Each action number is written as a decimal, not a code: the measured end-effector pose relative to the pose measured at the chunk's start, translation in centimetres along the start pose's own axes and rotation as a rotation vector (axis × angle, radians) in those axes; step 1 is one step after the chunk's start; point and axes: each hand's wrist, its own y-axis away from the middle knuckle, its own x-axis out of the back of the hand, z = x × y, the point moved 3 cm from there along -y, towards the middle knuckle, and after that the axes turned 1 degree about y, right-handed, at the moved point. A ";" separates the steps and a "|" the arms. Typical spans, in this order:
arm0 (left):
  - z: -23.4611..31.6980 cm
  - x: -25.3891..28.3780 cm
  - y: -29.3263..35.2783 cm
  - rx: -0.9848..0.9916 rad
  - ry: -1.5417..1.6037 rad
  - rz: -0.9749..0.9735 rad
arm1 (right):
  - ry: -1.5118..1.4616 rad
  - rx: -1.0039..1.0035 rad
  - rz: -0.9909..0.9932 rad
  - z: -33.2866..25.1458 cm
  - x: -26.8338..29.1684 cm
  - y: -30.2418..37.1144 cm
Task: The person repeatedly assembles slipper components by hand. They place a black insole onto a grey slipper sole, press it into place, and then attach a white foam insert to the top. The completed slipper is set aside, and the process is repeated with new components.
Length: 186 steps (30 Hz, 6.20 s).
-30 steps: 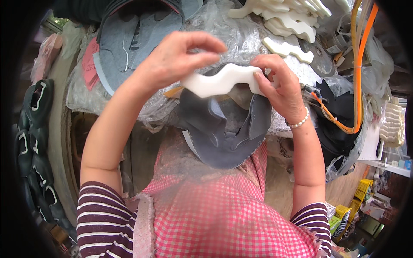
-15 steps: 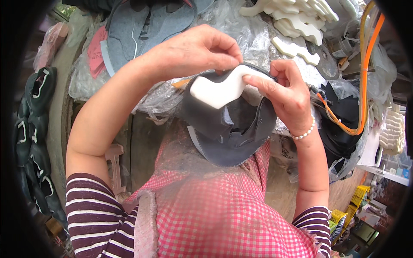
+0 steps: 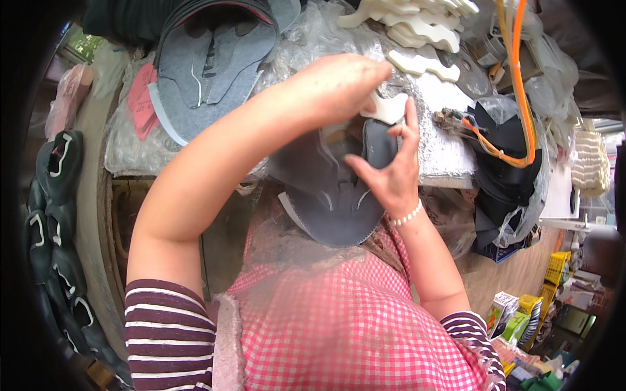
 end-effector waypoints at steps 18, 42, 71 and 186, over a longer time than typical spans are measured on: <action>7.2 8.2 5.1 -0.382 0.001 0.221 | -0.465 -0.214 -0.322 -2.4 11.6 -6.4; 1.1 3.0 2.8 0.322 0.092 0.105 | 0.196 0.703 -0.421 -1.6 4.3 -10.1; 9.3 5.1 6.0 -0.165 0.057 0.182 | 0.188 0.559 -0.002 -8.1 11.1 -1.8; 9.5 20.7 27.7 0.770 -0.022 1.154 | -1.236 -0.175 -0.060 3.8 9.7 -6.1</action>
